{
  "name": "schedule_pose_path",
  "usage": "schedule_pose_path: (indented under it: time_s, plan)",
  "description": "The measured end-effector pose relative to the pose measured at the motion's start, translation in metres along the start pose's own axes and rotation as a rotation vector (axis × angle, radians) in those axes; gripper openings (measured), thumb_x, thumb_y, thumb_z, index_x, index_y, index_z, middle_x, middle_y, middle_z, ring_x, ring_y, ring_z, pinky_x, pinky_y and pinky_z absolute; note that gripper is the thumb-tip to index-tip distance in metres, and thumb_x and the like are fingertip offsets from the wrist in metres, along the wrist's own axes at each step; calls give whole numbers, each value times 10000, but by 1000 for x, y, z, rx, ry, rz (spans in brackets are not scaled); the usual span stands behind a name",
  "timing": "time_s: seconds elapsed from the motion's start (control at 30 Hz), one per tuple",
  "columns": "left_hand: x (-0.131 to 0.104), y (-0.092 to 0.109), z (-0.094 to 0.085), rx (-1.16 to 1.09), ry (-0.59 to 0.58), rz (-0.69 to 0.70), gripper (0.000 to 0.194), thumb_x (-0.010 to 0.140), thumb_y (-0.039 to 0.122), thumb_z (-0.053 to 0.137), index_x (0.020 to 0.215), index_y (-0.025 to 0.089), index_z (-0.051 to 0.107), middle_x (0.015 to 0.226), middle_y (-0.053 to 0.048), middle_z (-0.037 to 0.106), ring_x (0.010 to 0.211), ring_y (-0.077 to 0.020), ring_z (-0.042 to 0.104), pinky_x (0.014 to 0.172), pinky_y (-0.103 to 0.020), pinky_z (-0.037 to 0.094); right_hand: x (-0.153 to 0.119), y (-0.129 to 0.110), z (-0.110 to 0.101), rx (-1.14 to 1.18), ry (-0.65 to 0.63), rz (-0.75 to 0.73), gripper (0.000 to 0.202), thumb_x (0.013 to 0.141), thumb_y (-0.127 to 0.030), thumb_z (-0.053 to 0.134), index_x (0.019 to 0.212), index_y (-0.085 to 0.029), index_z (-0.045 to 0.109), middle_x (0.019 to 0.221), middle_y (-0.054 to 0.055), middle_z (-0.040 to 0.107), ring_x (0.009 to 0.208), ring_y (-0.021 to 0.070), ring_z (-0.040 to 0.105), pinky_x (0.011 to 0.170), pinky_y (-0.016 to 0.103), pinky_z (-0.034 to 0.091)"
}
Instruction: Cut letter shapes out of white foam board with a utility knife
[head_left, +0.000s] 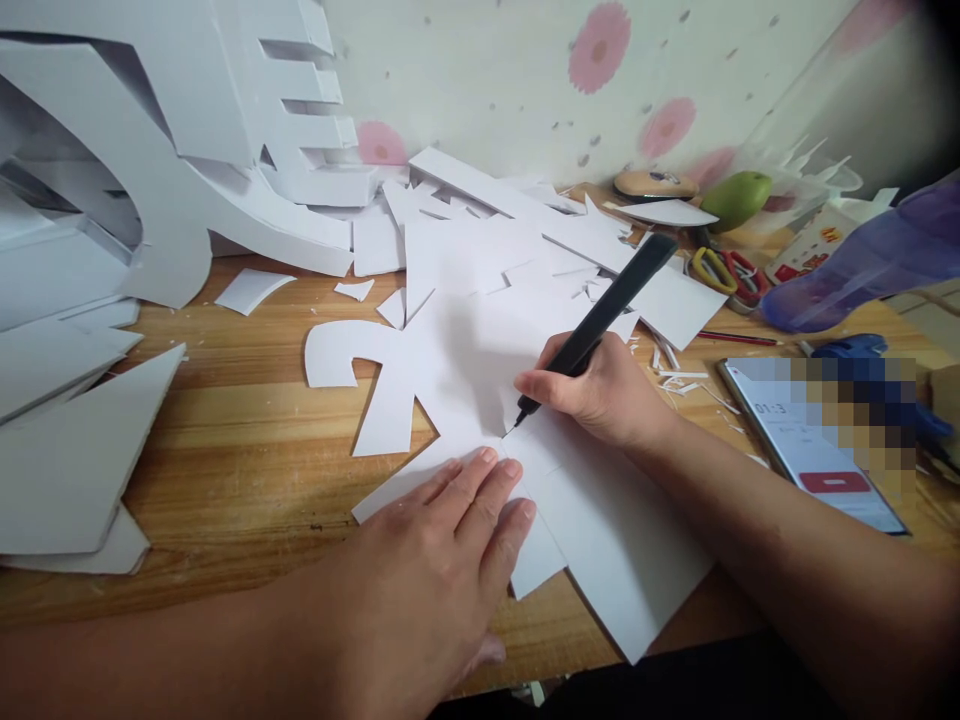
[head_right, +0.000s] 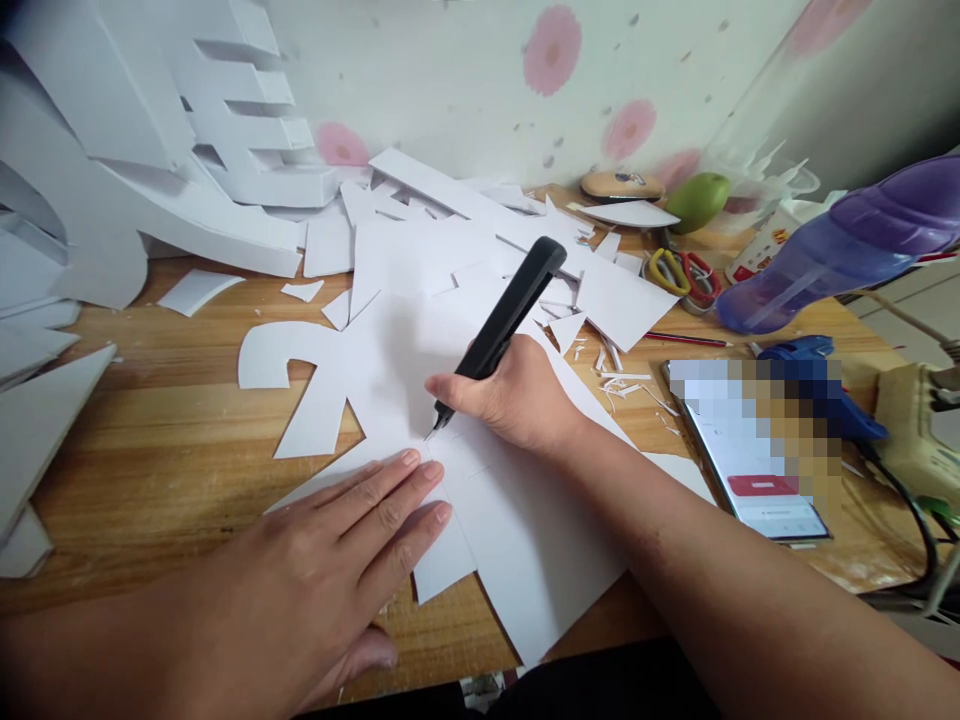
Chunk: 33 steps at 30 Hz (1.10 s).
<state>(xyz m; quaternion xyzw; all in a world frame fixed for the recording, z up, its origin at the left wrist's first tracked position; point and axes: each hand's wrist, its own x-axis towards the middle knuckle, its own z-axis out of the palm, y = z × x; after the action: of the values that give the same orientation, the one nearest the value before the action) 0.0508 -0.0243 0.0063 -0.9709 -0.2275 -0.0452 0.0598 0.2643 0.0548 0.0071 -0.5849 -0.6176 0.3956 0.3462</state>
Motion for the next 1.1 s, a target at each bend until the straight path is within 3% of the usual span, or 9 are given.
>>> schedule_pose_path:
  time_s: [0.4, 0.63, 0.73, 0.87, 1.1]
  plan:
    - [-1, -1, 3, -73, -155, 6, 820, 759, 650, 667, 1357, 103, 542, 1457, -171, 449, 1335, -342, 463, 1037, -446, 422, 3, 7, -3, 65, -12, 32, 289, 675, -365, 752, 543, -175, 578, 462, -61, 492, 439, 74, 413, 418, 224, 302]
    - [-4, -1, 6, -92, -88, -21, 815, 761, 653, 668, 1352, 108, 536, 1463, -156, 461, 1361, -326, 429, 1092, -431, 326, 6, 9, -6, 110, -18, 27, 266, 691, -349, 733, 554, -172, 589, 472, -51, 517, 444, 83, 449, 414, 221, 314]
    - [-4, -1, 7, -95, -108, -3, 853, 755, 659, 670, 1372, 93, 508, 1478, -186, 428, 1363, -351, 419, 1094, -446, 316, 6, 7, -6, 82, -22, 6, 271, 687, -353, 743, 559, -170, 589, 487, -53, 514, 456, 76, 431, 417, 217, 304]
    - [-5, -1, 7, -130, -145, -1, 773, 854, 603, 575, 1415, 87, 446, 1514, -180, 378, 1400, -342, 364, 1130, -447, 263, 6, 5, -6, 29, 2, -23, 287, 669, -357, 756, 546, -169, 577, 495, -57, 494, 469, 69, 398, 421, 218, 279]
    - [-7, 0, 7, -140, -134, -28, 708, 898, 551, 529, 1425, 88, 434, 1527, -180, 361, 1427, -335, 311, 1173, -446, 186, 8, 10, -9, 57, 0, 24, 245, 681, -348, 738, 566, -173, 611, 486, -53, 524, 450, 80, 436, 415, 224, 301]
